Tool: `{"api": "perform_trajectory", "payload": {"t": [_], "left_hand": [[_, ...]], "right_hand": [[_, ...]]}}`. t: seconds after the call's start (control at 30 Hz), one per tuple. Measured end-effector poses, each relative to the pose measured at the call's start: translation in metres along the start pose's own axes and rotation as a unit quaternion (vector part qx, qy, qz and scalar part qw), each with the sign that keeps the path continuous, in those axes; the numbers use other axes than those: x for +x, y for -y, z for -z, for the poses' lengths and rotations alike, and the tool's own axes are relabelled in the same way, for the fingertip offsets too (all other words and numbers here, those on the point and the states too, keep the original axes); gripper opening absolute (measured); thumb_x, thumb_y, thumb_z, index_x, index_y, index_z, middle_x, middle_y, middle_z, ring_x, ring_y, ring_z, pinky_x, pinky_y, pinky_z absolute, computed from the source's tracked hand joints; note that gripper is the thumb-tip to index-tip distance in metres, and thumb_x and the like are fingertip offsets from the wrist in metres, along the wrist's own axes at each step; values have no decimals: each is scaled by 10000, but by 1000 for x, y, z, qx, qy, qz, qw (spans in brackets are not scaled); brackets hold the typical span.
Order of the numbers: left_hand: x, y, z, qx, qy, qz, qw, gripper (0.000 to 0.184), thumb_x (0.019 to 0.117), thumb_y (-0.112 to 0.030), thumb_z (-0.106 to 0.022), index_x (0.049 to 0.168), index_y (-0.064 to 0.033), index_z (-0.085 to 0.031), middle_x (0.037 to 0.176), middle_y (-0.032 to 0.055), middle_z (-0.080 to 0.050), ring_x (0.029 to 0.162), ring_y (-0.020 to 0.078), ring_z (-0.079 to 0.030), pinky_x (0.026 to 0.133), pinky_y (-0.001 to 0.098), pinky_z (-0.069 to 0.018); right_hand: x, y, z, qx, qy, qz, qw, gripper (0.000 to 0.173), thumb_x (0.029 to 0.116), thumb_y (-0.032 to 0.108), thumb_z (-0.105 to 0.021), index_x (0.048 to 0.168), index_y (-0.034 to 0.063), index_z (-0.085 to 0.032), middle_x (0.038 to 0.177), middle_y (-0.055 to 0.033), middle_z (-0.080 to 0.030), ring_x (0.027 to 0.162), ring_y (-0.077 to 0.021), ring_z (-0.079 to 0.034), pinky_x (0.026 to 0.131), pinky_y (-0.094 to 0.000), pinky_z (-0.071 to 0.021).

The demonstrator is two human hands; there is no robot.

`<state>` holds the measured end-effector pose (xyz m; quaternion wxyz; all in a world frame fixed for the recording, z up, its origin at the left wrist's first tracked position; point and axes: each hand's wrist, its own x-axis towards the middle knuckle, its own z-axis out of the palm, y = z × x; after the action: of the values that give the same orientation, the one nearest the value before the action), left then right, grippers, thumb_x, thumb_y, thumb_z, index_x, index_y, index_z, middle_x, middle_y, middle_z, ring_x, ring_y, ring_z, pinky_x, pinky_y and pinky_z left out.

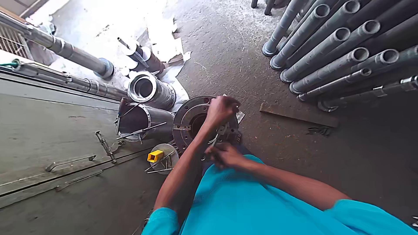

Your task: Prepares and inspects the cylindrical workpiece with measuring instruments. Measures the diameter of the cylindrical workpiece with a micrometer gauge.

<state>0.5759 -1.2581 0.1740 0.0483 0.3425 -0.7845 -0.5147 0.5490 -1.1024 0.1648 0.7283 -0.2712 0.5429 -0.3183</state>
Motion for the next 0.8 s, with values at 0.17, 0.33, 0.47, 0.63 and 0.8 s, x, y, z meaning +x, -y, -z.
{"api": "perform_trajectory", "payload": {"t": [0.17, 0.33, 0.47, 0.63, 0.8], "left_hand": [[5, -28, -19, 164, 284, -165, 930, 208, 971, -105, -648, 1140, -146, -763, 938, -7, -770, 830, 136, -719, 821, 437, -575], [-76, 12, 53, 171, -23, -84, 981, 269, 1004, -136, -631, 1264, -165, -691, 1133, 35, -753, 945, 189, -731, 850, 484, -588], [-132, 74, 48, 55, -116, 74, 989, 276, 1045, -271, -565, 1199, -105, -722, 991, 26, -760, 795, 134, -714, 743, 404, -603], [-141, 69, -5, -295, -251, 91, 917, 216, 1054, -60, -536, 1133, 73, -687, 857, 155, -756, 682, 205, -739, 629, 333, -642], [-132, 68, -8, -349, -299, 95, 883, 168, 997, 30, -596, 1129, 86, -682, 900, 171, -758, 776, 249, -767, 741, 395, -665]], "right_hand": [[41, 16, -58, 25, -151, 15, 988, 314, 1034, 80, -549, 1322, -24, -618, 1119, -133, -699, 991, -129, -660, 941, -322, -527], [-12, 27, 1, -135, 19, 216, 967, 249, 1057, 143, -518, 1110, 2, -716, 838, -52, -731, 654, -80, -667, 632, -277, -580], [-36, 46, 92, -383, -219, 323, 837, 214, 995, 215, -613, 1111, 107, -758, 952, -65, -740, 805, -192, -704, 742, -440, -602], [-32, 47, 157, -514, -69, 118, 847, 263, 1068, 351, -535, 1104, 202, -749, 828, -20, -718, 723, -197, -675, 694, -486, -545], [-35, 30, 154, -418, -43, 131, 898, 274, 1075, 242, -517, 1020, 136, -763, 722, 7, -681, 628, -120, -626, 651, -386, -530]]}}
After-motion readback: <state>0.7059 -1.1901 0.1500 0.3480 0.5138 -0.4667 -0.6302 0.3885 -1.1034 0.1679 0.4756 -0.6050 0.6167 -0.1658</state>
